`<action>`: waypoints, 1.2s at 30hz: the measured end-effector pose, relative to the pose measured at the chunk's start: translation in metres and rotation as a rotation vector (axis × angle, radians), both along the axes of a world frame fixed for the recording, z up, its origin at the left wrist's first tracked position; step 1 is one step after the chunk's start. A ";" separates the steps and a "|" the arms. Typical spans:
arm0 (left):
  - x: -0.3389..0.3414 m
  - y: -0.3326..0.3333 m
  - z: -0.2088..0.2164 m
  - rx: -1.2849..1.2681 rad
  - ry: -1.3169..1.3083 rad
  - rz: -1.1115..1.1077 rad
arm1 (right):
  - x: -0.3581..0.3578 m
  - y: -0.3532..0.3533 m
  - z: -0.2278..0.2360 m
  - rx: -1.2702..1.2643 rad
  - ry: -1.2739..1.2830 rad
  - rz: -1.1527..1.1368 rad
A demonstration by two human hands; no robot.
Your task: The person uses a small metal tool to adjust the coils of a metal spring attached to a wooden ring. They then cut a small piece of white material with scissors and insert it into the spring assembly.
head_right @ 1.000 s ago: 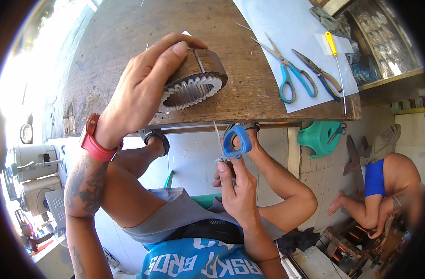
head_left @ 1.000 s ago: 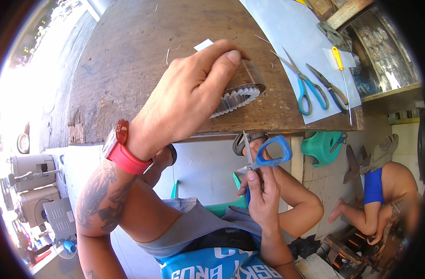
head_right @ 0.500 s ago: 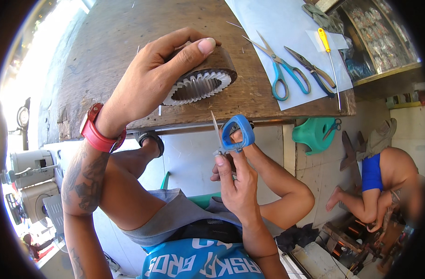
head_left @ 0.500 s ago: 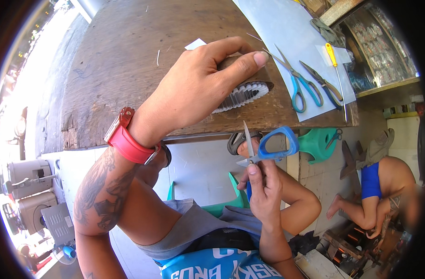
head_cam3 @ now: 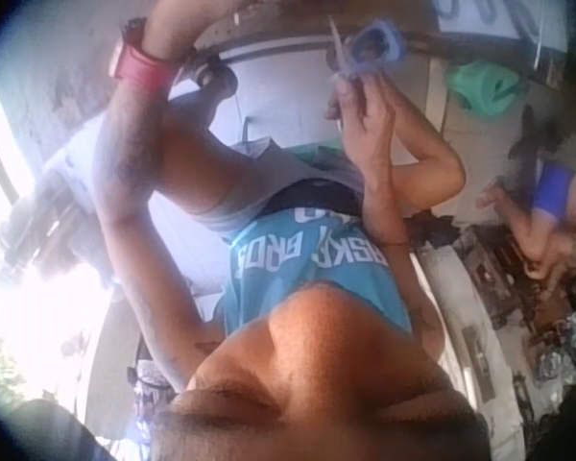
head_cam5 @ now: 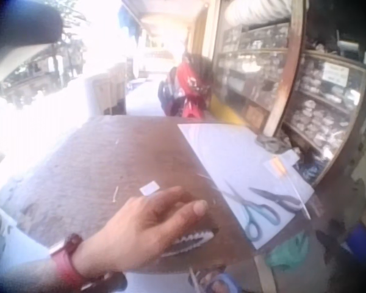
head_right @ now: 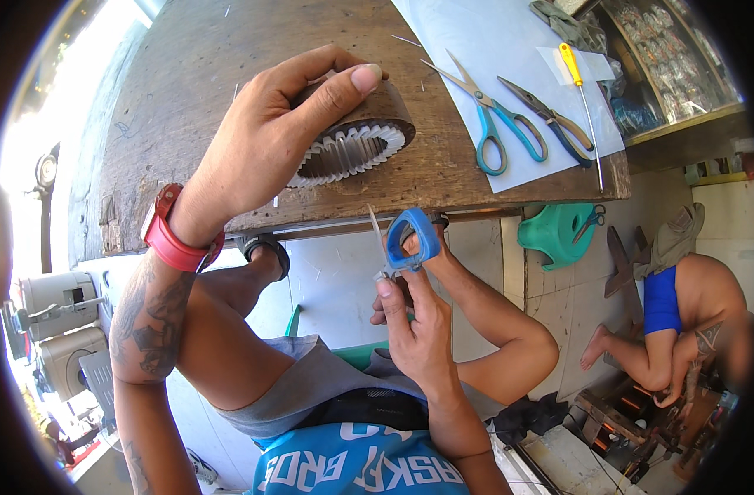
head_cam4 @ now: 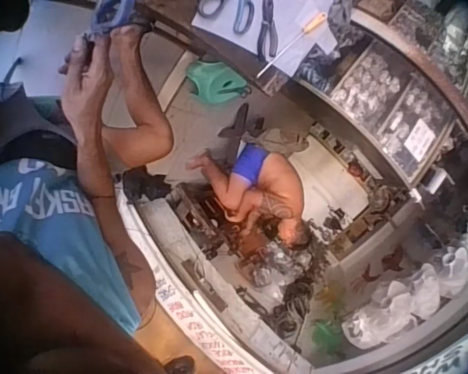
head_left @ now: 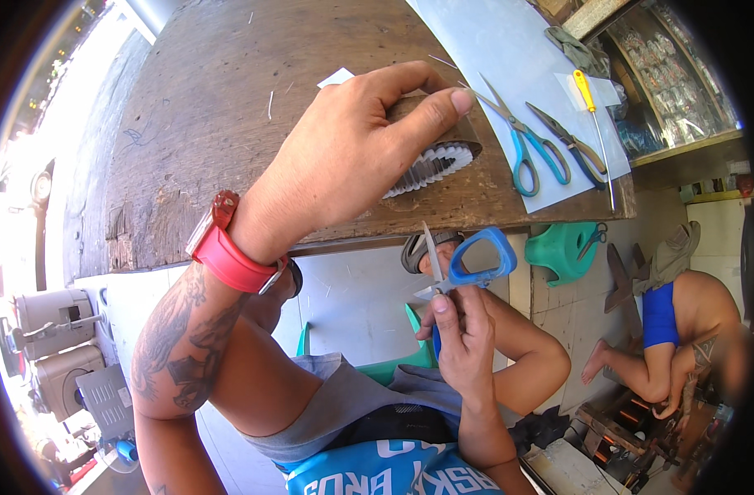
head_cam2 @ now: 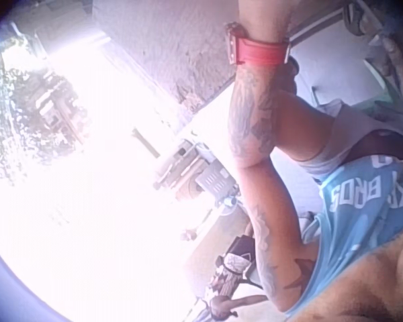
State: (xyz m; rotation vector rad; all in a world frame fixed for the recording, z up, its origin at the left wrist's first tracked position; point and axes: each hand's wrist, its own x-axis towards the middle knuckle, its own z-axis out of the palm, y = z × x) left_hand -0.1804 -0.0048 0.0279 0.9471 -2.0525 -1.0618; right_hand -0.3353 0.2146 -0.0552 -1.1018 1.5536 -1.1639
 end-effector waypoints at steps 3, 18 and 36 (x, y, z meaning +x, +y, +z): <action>0.000 0.000 -0.001 -0.013 0.018 0.008 | 0.002 0.001 -0.001 -0.006 0.004 0.004; 0.004 0.000 -0.006 -0.022 0.077 0.062 | 0.004 0.010 -0.005 0.031 0.028 0.022; 0.041 -0.048 -0.024 0.675 0.440 0.146 | 0.003 0.025 -0.001 -0.004 -0.018 0.023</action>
